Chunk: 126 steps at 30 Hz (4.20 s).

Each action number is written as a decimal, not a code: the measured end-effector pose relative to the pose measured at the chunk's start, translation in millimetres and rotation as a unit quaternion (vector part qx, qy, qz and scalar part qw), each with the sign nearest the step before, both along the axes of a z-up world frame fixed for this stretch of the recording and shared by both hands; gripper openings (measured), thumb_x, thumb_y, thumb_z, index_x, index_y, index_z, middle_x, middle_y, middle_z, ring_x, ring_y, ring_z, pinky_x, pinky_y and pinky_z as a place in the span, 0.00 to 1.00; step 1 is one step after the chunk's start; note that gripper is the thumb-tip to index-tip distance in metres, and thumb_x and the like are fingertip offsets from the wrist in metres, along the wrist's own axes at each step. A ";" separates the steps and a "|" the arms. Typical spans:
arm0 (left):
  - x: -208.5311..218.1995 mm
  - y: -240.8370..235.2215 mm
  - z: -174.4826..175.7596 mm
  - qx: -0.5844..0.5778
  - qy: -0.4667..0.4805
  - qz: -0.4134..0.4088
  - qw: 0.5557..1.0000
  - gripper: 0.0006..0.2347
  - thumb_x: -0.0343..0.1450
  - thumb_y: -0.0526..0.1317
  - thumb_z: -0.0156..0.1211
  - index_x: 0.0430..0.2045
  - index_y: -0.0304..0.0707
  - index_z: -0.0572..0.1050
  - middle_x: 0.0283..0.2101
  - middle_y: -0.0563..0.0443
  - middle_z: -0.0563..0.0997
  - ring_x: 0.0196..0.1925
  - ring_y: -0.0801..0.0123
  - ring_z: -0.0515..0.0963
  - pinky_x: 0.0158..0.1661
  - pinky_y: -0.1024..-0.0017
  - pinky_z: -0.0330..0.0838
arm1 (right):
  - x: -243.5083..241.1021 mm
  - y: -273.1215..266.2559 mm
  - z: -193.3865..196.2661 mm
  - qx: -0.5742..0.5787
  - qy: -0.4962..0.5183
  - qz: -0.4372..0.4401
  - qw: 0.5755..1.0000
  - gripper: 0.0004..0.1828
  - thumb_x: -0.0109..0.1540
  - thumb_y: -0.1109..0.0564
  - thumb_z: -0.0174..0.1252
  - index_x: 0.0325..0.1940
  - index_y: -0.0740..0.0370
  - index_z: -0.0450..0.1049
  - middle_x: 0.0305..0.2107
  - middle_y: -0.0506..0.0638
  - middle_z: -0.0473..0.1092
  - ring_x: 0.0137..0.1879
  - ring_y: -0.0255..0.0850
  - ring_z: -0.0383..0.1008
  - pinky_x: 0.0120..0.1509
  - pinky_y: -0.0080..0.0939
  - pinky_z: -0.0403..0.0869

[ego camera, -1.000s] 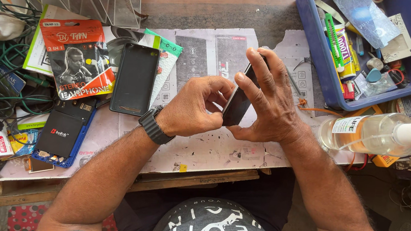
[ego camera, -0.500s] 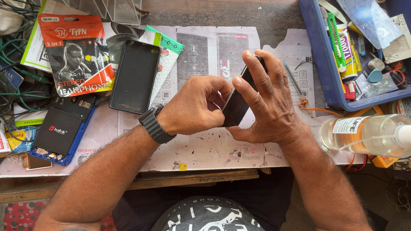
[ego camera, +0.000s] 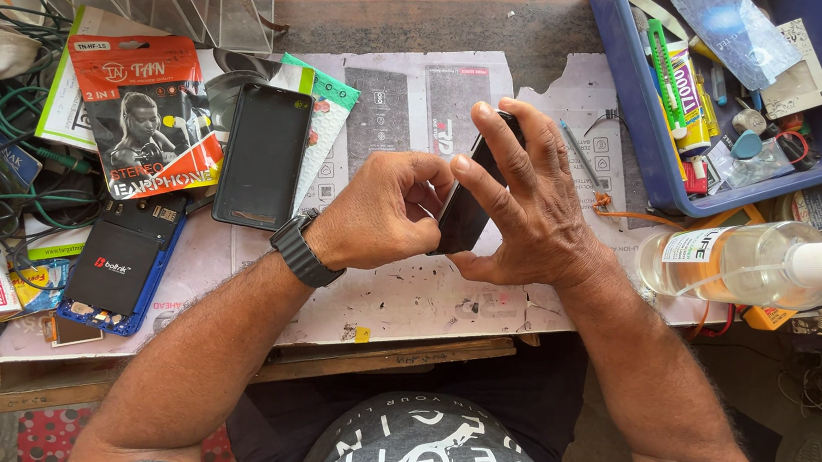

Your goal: The person handles two smartphones, removes the back cover from one, and uses a small metal tool to pry along the edges of the device. They then use a screwdriver to work on the side of the phone.

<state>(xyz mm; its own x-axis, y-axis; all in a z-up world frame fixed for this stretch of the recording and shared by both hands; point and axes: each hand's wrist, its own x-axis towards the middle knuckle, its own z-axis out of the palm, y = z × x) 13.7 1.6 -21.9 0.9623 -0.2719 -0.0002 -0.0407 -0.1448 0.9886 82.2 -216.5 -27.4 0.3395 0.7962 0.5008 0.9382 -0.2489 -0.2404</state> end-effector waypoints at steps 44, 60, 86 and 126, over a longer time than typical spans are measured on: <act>4.1 6.7 3.2 -0.090 0.012 0.037 0.995 0.30 0.57 0.27 0.56 0.58 0.32 0.66 0.44 0.41 0.82 0.36 0.70 0.87 0.36 0.75 0.84 | -11.7 12.9 -5.9 0.042 0.032 0.092 0.994 0.73 0.43 0.52 0.76 0.81 0.33 0.35 0.74 0.60 0.38 0.77 0.66 0.48 0.75 0.70 0.60; 3.5 11.4 -1.5 -0.097 -0.024 0.048 0.994 0.21 0.58 0.27 0.57 0.47 0.34 0.72 0.40 0.48 0.79 0.35 0.77 0.81 0.38 0.79 0.80 | -16.9 20.1 -2.9 0.056 0.040 0.143 0.987 0.74 0.41 0.52 0.76 0.81 0.33 0.36 0.76 0.57 0.37 0.76 0.68 0.50 0.72 0.69 0.62; -2.0 16.8 -2.3 -0.012 -0.274 0.090 0.957 0.26 0.70 0.49 0.66 0.62 0.43 0.69 0.67 0.42 0.72 0.59 0.60 0.80 0.57 0.64 0.81 | -6.4 6.7 2.6 0.228 0.449 0.113 0.857 0.59 0.51 0.38 0.74 0.79 0.55 0.54 0.77 0.57 0.45 0.81 0.49 0.50 0.82 0.49 0.54; -11.3 -12.6 7.9 0.141 -0.508 0.099 0.844 0.30 0.67 0.41 0.75 0.61 0.30 0.65 0.57 0.38 0.71 0.62 0.47 0.78 0.58 0.58 0.82 | -2.1 6.1 -17.1 0.208 0.644 0.147 0.722 0.56 0.49 0.35 0.79 0.73 0.59 0.63 0.75 0.63 0.50 0.83 0.59 0.52 0.89 0.65 0.53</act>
